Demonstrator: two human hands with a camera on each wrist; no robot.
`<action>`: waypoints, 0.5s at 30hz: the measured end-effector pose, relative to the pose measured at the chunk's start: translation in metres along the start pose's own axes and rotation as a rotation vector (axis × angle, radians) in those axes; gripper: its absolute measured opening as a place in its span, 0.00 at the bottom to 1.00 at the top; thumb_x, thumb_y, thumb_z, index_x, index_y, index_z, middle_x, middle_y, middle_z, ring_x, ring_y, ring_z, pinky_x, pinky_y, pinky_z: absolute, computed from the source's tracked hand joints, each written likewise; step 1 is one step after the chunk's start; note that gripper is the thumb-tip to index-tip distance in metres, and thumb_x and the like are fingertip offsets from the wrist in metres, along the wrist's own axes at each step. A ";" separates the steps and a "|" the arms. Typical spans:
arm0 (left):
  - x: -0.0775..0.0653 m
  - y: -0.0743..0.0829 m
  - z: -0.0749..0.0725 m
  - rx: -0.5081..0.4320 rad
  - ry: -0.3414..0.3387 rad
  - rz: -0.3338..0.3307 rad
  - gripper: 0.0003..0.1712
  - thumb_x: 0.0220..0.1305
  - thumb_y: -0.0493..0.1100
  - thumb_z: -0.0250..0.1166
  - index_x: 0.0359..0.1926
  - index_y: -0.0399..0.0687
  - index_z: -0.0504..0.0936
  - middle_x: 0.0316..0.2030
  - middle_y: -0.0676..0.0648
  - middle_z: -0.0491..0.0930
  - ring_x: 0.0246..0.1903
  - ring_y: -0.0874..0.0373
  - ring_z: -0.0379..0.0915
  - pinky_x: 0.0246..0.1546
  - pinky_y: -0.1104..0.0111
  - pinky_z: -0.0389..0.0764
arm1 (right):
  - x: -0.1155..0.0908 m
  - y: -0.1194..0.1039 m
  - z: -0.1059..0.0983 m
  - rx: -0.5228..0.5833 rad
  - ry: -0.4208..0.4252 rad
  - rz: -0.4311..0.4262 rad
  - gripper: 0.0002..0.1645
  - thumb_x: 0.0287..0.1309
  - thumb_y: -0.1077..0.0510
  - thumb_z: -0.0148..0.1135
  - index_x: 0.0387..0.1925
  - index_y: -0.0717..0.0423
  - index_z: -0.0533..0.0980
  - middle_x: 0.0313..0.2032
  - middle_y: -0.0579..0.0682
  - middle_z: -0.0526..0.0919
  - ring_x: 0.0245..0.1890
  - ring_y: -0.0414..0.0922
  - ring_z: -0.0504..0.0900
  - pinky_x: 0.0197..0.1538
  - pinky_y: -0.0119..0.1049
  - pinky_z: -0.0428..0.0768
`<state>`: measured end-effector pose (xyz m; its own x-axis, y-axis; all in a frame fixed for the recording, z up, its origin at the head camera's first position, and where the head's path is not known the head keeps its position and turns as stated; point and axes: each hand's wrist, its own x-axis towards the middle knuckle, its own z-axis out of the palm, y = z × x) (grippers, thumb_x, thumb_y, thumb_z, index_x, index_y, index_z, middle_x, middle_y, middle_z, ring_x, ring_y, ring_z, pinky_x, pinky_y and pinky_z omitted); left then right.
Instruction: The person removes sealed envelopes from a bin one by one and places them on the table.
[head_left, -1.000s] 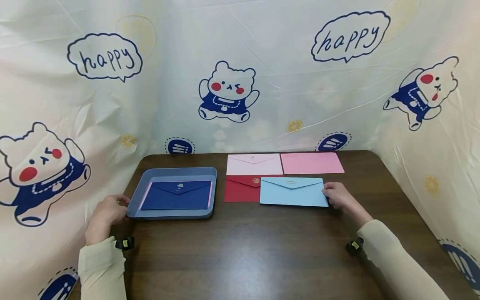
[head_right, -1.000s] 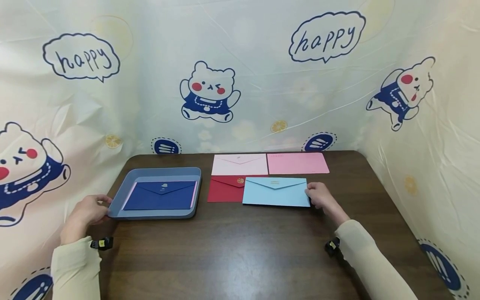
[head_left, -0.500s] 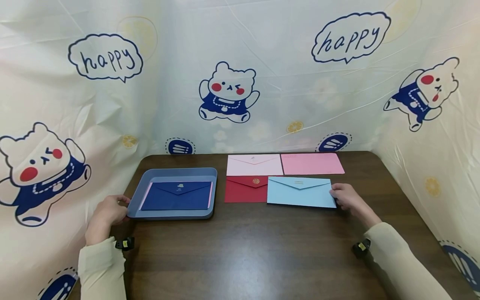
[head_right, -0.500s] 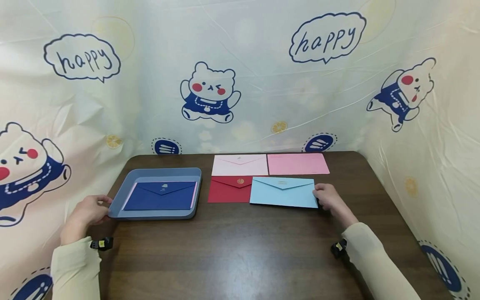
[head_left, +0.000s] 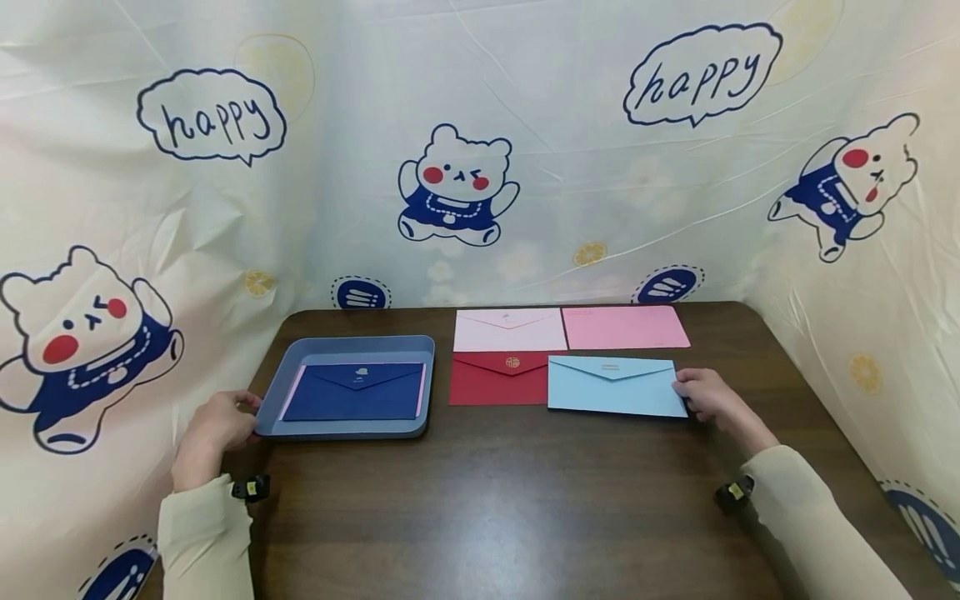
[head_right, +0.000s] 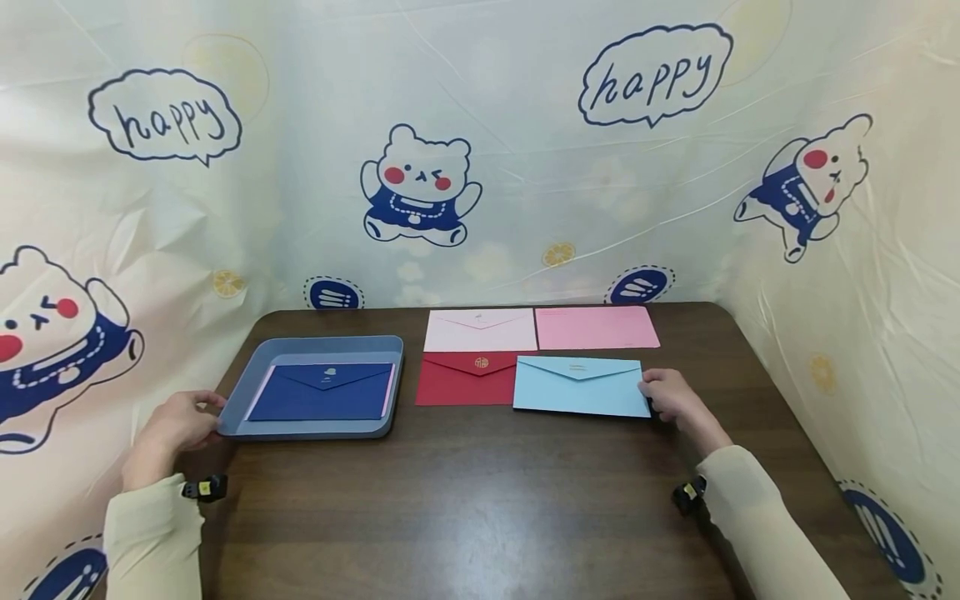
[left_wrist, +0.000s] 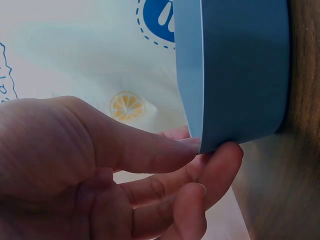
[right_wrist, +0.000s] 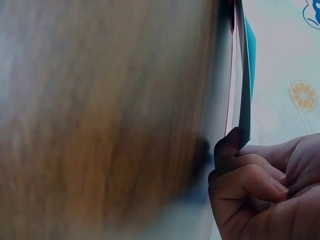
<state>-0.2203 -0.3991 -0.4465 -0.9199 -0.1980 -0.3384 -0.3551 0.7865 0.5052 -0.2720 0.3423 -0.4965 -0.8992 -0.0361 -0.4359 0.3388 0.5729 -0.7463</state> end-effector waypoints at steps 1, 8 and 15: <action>0.000 0.000 0.000 -0.001 0.000 0.001 0.23 0.64 0.30 0.58 0.59 0.23 0.73 0.25 0.45 0.84 0.26 0.51 0.81 0.27 0.62 0.79 | 0.000 0.000 -0.002 -0.001 -0.001 0.000 0.27 0.81 0.60 0.45 0.70 0.77 0.61 0.25 0.48 0.67 0.27 0.47 0.70 0.41 0.43 0.73; 0.001 -0.001 0.000 -0.008 -0.004 0.008 0.23 0.64 0.30 0.57 0.60 0.23 0.72 0.27 0.42 0.84 0.26 0.51 0.82 0.27 0.62 0.80 | -0.001 0.003 -0.011 0.003 0.005 0.017 0.28 0.81 0.59 0.45 0.70 0.77 0.60 0.26 0.48 0.67 0.29 0.47 0.70 0.42 0.43 0.73; 0.000 -0.001 -0.001 0.001 -0.006 0.023 0.24 0.63 0.30 0.57 0.59 0.23 0.73 0.25 0.45 0.84 0.26 0.51 0.82 0.27 0.62 0.79 | 0.001 0.010 -0.019 0.014 0.006 0.030 0.27 0.82 0.59 0.45 0.69 0.76 0.60 0.23 0.46 0.66 0.27 0.46 0.69 0.41 0.42 0.73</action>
<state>-0.2202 -0.4007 -0.4462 -0.9270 -0.1761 -0.3311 -0.3334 0.7913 0.5125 -0.2752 0.3629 -0.4949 -0.8903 -0.0141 -0.4552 0.3696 0.5618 -0.7401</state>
